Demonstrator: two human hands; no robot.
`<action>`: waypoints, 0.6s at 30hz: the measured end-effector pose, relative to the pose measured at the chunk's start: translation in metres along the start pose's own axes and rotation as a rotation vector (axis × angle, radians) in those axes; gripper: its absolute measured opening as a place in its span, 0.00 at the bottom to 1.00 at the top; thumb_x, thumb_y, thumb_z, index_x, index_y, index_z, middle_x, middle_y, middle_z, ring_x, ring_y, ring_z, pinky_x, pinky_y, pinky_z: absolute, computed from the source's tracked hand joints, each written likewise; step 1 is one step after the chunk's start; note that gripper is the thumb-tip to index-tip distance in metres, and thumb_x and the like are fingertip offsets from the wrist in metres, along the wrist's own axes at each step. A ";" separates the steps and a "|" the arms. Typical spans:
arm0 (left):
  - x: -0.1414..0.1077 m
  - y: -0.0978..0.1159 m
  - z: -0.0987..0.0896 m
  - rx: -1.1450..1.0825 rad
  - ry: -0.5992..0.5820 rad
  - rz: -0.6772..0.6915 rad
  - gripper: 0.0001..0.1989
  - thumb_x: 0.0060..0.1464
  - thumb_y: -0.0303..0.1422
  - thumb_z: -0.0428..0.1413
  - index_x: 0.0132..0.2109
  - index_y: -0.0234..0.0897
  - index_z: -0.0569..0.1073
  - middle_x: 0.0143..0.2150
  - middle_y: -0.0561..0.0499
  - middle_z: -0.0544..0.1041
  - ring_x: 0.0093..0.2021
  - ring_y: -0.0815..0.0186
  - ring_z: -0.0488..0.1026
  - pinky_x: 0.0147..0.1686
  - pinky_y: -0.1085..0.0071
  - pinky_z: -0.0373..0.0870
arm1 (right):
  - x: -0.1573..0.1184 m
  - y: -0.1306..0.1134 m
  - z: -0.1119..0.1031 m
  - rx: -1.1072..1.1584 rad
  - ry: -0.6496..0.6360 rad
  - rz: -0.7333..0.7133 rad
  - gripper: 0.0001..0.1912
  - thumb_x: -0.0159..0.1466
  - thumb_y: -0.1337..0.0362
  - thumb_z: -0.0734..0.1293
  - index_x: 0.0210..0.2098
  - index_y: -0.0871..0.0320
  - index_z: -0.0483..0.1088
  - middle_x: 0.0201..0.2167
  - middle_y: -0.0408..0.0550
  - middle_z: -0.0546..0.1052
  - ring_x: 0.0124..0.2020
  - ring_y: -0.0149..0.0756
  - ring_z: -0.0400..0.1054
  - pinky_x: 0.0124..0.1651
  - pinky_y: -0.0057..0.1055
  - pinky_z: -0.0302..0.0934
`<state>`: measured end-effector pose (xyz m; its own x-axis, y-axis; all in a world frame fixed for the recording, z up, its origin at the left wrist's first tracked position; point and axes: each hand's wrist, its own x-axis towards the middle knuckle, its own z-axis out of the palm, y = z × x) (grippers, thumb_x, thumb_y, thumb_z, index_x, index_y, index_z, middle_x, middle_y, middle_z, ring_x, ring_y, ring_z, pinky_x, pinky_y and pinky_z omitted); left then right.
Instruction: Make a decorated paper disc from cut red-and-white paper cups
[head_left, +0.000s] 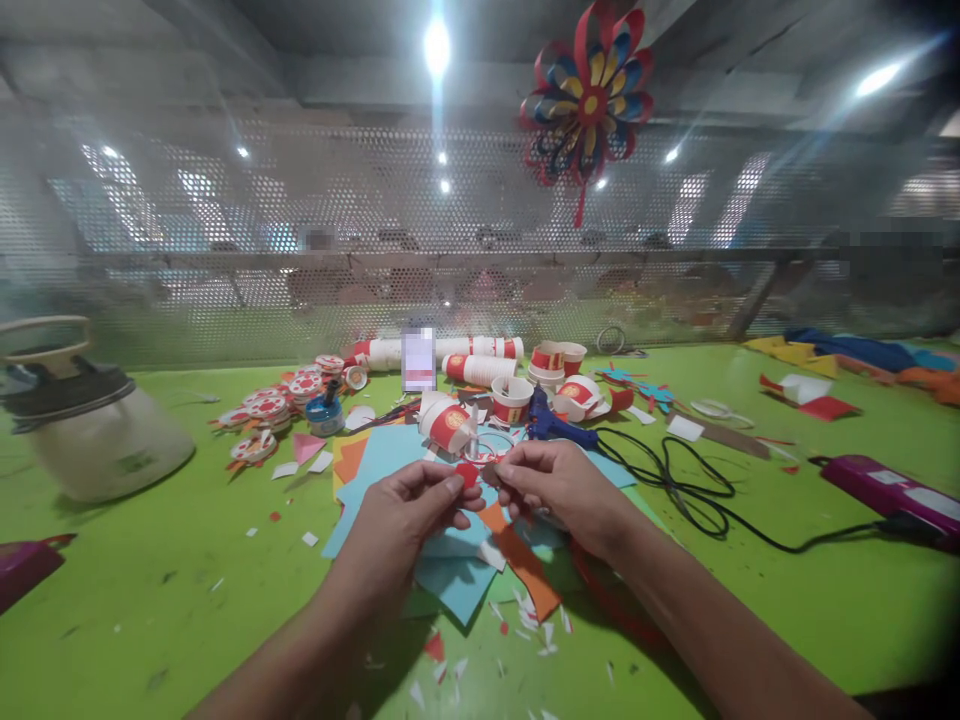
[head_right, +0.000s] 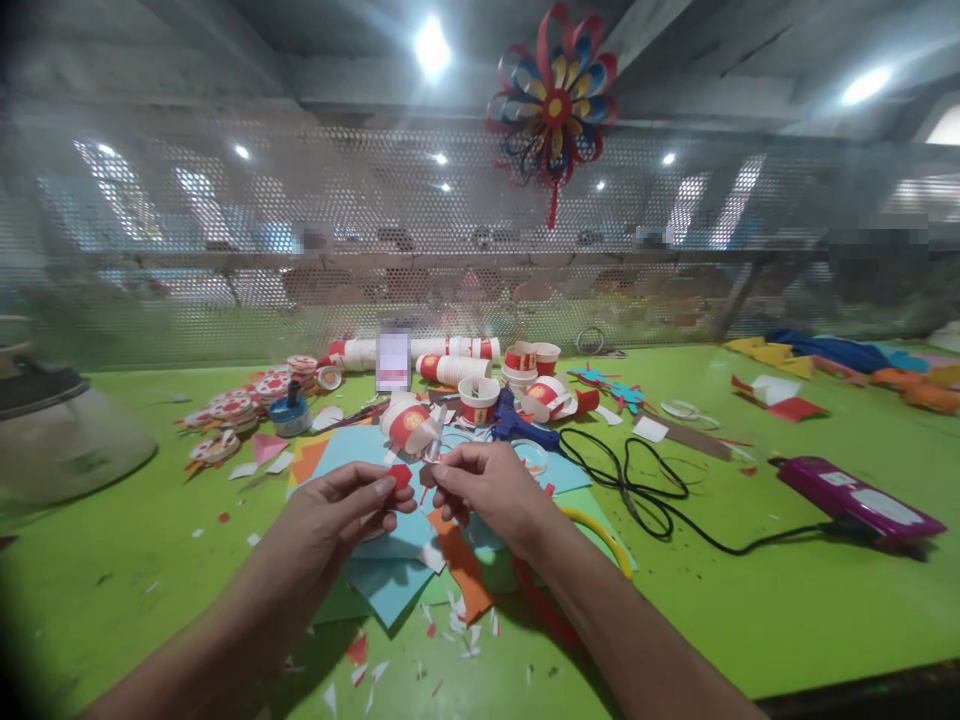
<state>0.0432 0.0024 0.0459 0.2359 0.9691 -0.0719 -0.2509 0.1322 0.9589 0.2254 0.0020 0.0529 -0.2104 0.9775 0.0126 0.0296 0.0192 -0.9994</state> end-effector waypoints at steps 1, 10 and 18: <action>0.000 0.002 -0.001 -0.014 0.028 -0.005 0.12 0.42 0.35 0.67 0.31 0.32 0.75 0.29 0.46 0.80 0.27 0.70 0.74 0.31 0.75 0.69 | 0.001 0.000 -0.001 -0.052 0.020 -0.006 0.13 0.56 0.56 0.69 0.25 0.60 0.68 0.21 0.42 0.72 0.21 0.27 0.64 0.25 0.26 0.58; 0.004 0.005 -0.001 -0.083 0.165 0.135 0.15 0.36 0.33 0.69 0.31 0.32 0.74 0.27 0.50 0.78 0.30 0.68 0.75 0.32 0.75 0.68 | 0.019 0.007 -0.018 -0.604 0.298 -0.063 0.11 0.56 0.63 0.67 0.19 0.59 0.68 0.16 0.41 0.70 0.20 0.31 0.62 0.25 0.28 0.53; 0.003 0.001 0.000 -0.068 0.104 0.227 0.15 0.37 0.33 0.68 0.32 0.33 0.73 0.25 0.51 0.77 0.29 0.66 0.75 0.30 0.72 0.67 | 0.028 0.012 -0.039 -0.928 0.232 0.048 0.11 0.62 0.66 0.66 0.23 0.62 0.71 0.19 0.40 0.70 0.21 0.29 0.65 0.27 0.28 0.59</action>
<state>0.0439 0.0052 0.0469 0.0698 0.9912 0.1120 -0.3495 -0.0809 0.9335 0.2581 0.0375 0.0424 0.0069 0.9969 0.0786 0.8169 0.0397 -0.5754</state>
